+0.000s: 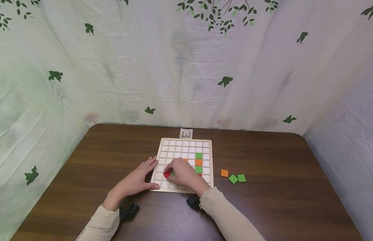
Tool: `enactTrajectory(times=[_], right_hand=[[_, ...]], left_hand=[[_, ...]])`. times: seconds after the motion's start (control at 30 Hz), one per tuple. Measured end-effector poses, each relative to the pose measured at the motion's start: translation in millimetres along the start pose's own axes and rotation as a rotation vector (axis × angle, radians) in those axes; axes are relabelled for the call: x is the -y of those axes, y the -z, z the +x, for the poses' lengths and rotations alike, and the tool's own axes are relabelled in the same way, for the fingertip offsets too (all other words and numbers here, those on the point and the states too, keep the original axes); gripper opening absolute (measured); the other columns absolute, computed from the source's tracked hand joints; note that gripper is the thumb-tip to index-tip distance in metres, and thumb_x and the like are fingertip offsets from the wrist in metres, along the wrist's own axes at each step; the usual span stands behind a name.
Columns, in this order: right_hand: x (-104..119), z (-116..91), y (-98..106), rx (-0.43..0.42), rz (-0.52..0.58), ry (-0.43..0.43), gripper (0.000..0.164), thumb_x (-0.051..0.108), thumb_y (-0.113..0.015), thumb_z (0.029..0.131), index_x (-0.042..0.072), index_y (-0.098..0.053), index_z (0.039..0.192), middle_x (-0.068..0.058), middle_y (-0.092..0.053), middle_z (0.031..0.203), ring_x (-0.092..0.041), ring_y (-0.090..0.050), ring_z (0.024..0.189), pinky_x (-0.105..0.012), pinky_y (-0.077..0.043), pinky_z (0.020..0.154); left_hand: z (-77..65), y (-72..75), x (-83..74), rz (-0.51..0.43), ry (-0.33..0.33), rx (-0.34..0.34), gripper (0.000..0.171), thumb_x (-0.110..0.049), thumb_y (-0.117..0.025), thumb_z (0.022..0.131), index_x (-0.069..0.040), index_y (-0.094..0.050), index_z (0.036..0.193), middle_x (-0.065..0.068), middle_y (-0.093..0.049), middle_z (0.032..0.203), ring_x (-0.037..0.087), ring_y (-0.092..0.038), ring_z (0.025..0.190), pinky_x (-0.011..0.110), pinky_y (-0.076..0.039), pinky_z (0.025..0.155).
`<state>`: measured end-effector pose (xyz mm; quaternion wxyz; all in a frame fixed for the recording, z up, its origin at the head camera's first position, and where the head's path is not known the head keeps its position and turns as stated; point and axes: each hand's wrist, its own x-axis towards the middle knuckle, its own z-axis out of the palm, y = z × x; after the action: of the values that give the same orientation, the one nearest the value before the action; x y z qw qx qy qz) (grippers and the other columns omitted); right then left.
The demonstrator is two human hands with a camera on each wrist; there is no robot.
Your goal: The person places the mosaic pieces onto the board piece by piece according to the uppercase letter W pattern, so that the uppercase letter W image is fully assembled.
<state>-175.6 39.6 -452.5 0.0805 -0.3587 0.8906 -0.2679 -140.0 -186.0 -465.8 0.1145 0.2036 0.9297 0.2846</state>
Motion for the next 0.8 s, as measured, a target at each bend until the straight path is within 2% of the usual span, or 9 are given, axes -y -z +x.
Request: enactTrajectory(times=[0.2,0.37,0.53,0.8], right_hand=[[0,-1,0,-0.006,0.018,-0.016,0.016,0.013,-0.082,0.084,0.011,-0.079,0.1,0.005,-0.073,0.094,-0.013,-0.062,0.09,-0.031,-0.051,0.086],[-3,-8,6,-0.029,0.091,-0.04,0.026,0.014,-0.081,0.084,0.008,-0.077,0.108,0.002,-0.073,0.1,-0.016,-0.063,0.092,-0.034,-0.052,0.085],[-12,-23,19,-0.084,0.147,-0.079,0.03,0.014,-0.08,0.084,0.007,-0.075,0.113,-0.003,-0.072,0.107,-0.021,-0.063,0.097,-0.038,-0.053,0.086],[-34,-58,40,-0.176,0.148,-0.158,0.031,0.015,-0.082,0.085,0.008,-0.074,0.115,-0.002,-0.071,0.108,-0.022,-0.062,0.097,-0.038,-0.053,0.082]], left_hand=[[0.0,-0.6,0.5,-0.002,0.0,-0.005,0.095,-0.042,-0.08,0.084,0.003,-0.034,0.154,0.018,-0.023,0.164,0.035,-0.015,0.153,0.053,-0.015,0.122],[-0.4,-1.2,1.0,-0.003,0.012,-0.005,0.096,-0.043,-0.08,0.084,0.003,-0.034,0.154,0.018,-0.023,0.164,0.034,-0.015,0.153,0.053,-0.015,0.122],[-0.3,-1.3,0.5,-0.004,0.027,-0.006,0.096,-0.043,-0.081,0.083,0.002,-0.034,0.155,0.017,-0.023,0.164,0.034,-0.014,0.153,0.052,-0.015,0.123],[-0.2,-0.5,-0.9,-0.006,0.021,-0.009,0.097,-0.042,-0.081,0.083,0.003,-0.034,0.154,0.018,-0.024,0.164,0.034,-0.015,0.153,0.052,-0.015,0.122]])
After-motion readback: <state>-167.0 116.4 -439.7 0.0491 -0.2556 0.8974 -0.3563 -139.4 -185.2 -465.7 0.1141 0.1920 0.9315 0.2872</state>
